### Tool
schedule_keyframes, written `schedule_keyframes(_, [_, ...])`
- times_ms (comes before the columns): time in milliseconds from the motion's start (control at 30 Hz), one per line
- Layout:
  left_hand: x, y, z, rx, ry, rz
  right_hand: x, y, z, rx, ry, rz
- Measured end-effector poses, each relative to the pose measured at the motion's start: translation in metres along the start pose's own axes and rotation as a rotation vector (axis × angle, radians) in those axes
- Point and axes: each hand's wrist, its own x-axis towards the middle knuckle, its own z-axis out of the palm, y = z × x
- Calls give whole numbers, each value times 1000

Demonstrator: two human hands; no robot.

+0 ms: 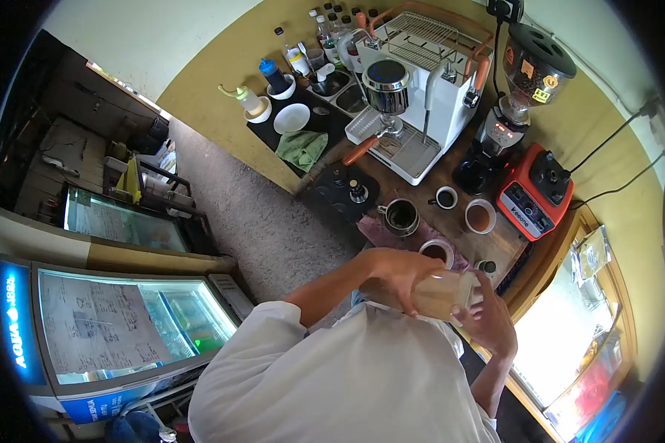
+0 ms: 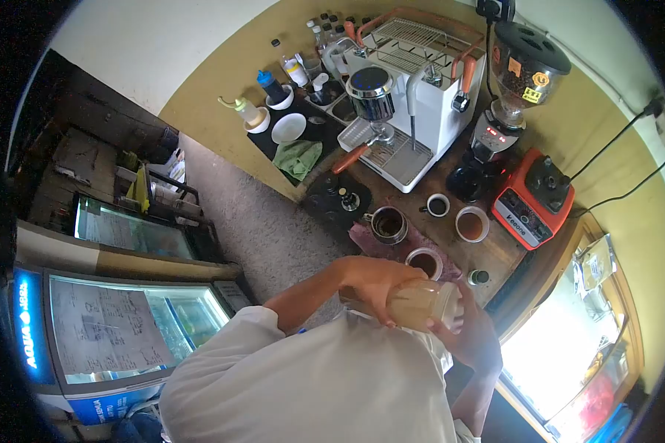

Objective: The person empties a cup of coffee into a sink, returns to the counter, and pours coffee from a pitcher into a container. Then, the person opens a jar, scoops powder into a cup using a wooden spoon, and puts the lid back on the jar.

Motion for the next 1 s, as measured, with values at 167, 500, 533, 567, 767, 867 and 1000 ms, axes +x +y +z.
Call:
schedule_keyframes(167, [1, -12, -1, -62, -166, -76, -5, 1, -1, -35, -13, -511])
schedule_keyframes(500, [11, -8, -14, -357, -313, -110, 16, 37, -9, 119, 2, -858])
schedule_keyframes(533, [14, -12, -12, -409, -340, -84, 16, 39, -12, 102, -13, -841])
schedule_keyframes(567, [19, -19, -9, -461, -365, -56, 16, 40, -17, 82, -28, -825])
schedule_keyframes(767, [23, -15, -14, -464, -400, 13, 4, 20, -26, 230, -29, -697])
schedule_keyframes(867, [20, -13, -17, -360, -329, -39, -1, 9, -30, 210, -32, -405])
schedule_keyframes(1000, [19, -6, -18, -238, -297, -66, 18, 26, -16, -8, -13, -148])
